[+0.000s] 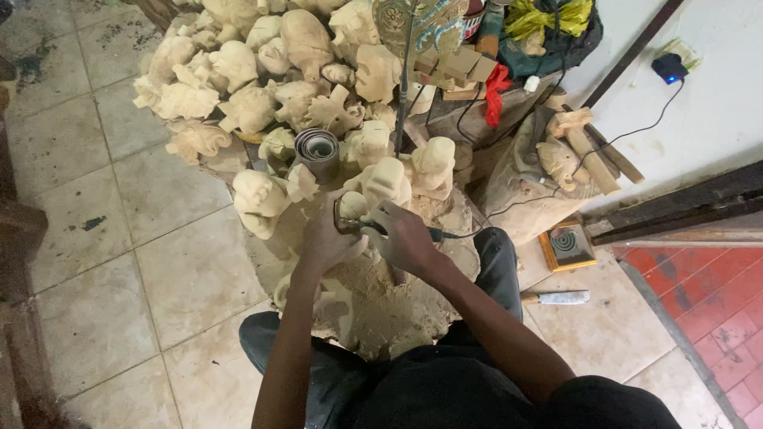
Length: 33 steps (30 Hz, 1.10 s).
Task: Carving details into a small object using a handheld rotary tool
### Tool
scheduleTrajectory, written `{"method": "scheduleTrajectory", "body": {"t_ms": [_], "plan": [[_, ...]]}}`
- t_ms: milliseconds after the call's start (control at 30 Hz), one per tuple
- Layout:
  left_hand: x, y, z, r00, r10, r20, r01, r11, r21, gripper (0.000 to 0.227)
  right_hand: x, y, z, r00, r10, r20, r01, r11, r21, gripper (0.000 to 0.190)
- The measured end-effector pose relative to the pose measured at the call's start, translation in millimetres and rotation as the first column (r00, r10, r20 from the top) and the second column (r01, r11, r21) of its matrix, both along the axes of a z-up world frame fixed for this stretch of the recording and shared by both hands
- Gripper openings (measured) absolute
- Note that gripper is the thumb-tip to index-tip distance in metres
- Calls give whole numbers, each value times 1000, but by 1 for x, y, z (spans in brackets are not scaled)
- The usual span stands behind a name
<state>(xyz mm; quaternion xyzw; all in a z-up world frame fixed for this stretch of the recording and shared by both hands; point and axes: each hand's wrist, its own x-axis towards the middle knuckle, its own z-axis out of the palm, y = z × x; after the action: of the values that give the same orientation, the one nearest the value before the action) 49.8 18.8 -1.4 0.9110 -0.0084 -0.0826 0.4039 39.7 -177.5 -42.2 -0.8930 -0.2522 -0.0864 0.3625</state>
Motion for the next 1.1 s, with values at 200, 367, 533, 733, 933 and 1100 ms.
{"method": "scheduleTrajectory", "body": {"t_ms": [200,367,533,733,933,1100], "plan": [[1,-3,-2,1000,21,-5,-21,1000,-1,84,-5,-5,6,999,-29,24,29,1000,0,10],[-4,-4,4,999,19,35,-18,999,-37,82,-3,3,6,999,-37,21,36,999,16,12],[-3,-4,-3,1000,15,26,-14,999,-33,88,-8,-14,12,996,-56,68,61,996,-68,15],[-6,-9,5,990,64,128,-54,995,-78,81,-12,-24,21,998,-59,15,60,997,-52,8],[-13,-16,-2,945,135,299,-131,991,-34,71,-14,-27,9,998,-46,46,47,998,-29,11],[-18,-23,-3,874,197,444,-148,979,-143,61,-14,-27,9,997,3,75,-7,998,61,12]]}}
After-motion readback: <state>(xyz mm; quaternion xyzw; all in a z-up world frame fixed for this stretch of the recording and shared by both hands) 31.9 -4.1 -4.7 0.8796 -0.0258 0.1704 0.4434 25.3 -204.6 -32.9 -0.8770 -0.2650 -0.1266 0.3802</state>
